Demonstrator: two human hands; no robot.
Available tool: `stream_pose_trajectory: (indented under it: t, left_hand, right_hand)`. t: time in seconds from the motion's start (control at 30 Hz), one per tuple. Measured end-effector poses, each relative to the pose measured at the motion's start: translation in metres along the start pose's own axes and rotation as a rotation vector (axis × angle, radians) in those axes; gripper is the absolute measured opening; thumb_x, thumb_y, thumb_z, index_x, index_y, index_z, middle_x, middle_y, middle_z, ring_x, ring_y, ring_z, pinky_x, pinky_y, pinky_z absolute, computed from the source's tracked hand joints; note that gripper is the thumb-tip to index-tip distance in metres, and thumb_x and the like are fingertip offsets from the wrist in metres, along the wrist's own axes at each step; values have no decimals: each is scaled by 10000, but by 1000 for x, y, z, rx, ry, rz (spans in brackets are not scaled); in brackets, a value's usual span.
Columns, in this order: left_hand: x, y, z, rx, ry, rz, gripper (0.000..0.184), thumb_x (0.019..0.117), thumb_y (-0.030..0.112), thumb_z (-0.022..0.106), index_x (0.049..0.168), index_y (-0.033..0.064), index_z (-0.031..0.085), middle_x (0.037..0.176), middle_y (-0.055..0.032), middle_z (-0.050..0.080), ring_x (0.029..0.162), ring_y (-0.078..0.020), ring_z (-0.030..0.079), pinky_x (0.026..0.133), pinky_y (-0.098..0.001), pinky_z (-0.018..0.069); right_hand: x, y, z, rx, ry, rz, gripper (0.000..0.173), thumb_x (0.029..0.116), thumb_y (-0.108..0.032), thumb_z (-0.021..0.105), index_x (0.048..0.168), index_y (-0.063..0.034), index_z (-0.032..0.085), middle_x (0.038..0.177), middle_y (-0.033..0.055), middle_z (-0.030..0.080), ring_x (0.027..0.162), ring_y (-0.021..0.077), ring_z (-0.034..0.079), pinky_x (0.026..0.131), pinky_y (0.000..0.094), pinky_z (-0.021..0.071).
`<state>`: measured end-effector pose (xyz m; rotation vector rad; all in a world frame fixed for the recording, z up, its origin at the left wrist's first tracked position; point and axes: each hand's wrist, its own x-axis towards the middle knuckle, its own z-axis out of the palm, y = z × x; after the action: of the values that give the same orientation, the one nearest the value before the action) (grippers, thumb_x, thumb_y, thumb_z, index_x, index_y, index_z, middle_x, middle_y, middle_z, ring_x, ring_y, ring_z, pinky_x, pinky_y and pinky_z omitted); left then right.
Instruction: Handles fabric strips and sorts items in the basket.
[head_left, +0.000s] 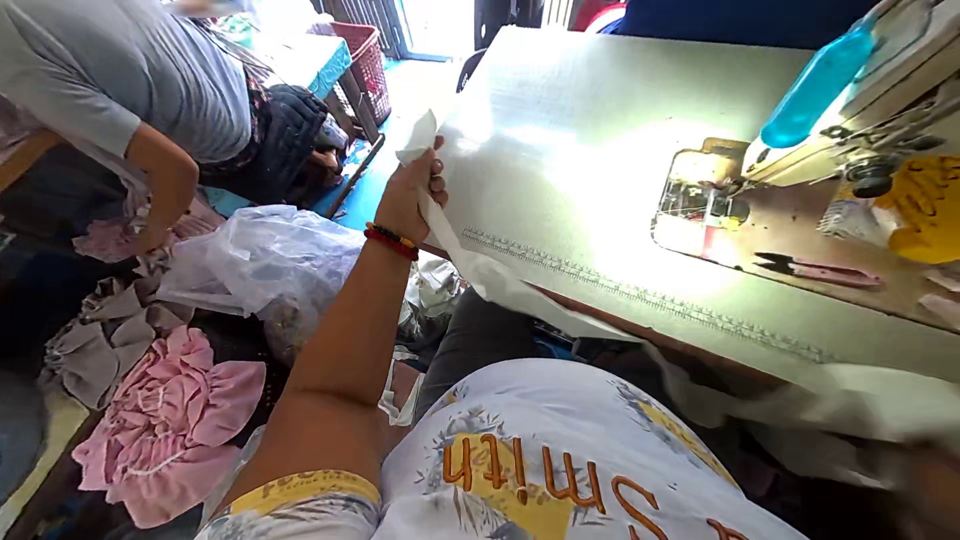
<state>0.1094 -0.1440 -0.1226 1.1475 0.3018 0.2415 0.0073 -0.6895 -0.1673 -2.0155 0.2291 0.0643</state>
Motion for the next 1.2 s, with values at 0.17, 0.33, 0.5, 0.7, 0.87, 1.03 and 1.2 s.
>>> stream_pose_trajectory:
  t: [0.17, 0.33, 0.5, 0.7, 0.87, 1.03, 1.2]
  left_hand:
    - [-39, -18, 45, 124, -261, -3, 305, 1075, 211, 395, 1288, 96, 581, 799, 82, 584, 649, -20, 550, 609, -189, 501]
    - [-92, -29, 79, 278, -433, -16, 402, 1082, 420, 373, 1271, 131, 578, 910, 56, 656, 746, -8, 597, 679, -182, 511]
    - [-123, -36, 98, 282, -565, -33, 374, 1092, 220, 349, 1452, 130, 391, 1145, 106, 656, 1010, 37, 643, 896, -212, 557]
    - [-124, -62, 105, 309, -617, 107, 344, 1056, 121, 446, 1387, 38, 491, 1240, 21, 610, 1085, -7, 609, 958, -245, 531]
    - [-118, -65, 109, 367, -524, 236, 164, 1042, 79, 539, 1111, 56, 685, 1053, 20, 686, 941, -31, 670, 831, -247, 589]
    - [-119, -66, 111, 419, -520, 276, 125, 1000, 26, 602, 1113, 41, 650, 1001, 5, 677, 876, -48, 666, 803, -247, 584]
    - [-123, -66, 106, 565, -435, 205, 329, 1000, 189, 636, 1310, 133, 540, 1080, 24, 604, 882, -35, 624, 734, -200, 548]
  right_hand:
    - [9, -73, 108, -210, -696, -692, 628, 795, -186, 650, 1419, -134, 597, 1134, 73, 683, 1024, 184, 644, 896, 411, 552]
    - [31, -118, 131, -43, -684, -810, 580, 896, -261, 583, 1454, -107, 548, 1426, 86, 585, 1305, 173, 556, 1063, 394, 498]
    - [29, -134, 169, 227, -516, -540, 602, 909, -313, 730, 1412, -39, 545, 1376, 53, 618, 1245, 91, 601, 1011, 293, 540]
    - [19, -125, 181, 367, -329, -608, 168, 960, -149, 691, 1090, -47, 661, 1018, -8, 680, 941, 28, 680, 829, 226, 607]
    - [19, -114, 175, 263, -176, -702, 126, 983, -137, 645, 1014, -28, 591, 867, -6, 605, 750, -13, 593, 709, 151, 535]
    - [18, -106, 171, 372, -216, -605, 97, 968, -98, 655, 1037, -43, 615, 857, -32, 641, 736, -16, 622, 691, 150, 550]
    - [22, -99, 165, 299, -55, -718, 113, 995, -120, 619, 1013, -9, 621, 932, 13, 633, 865, 2, 620, 824, 185, 544]
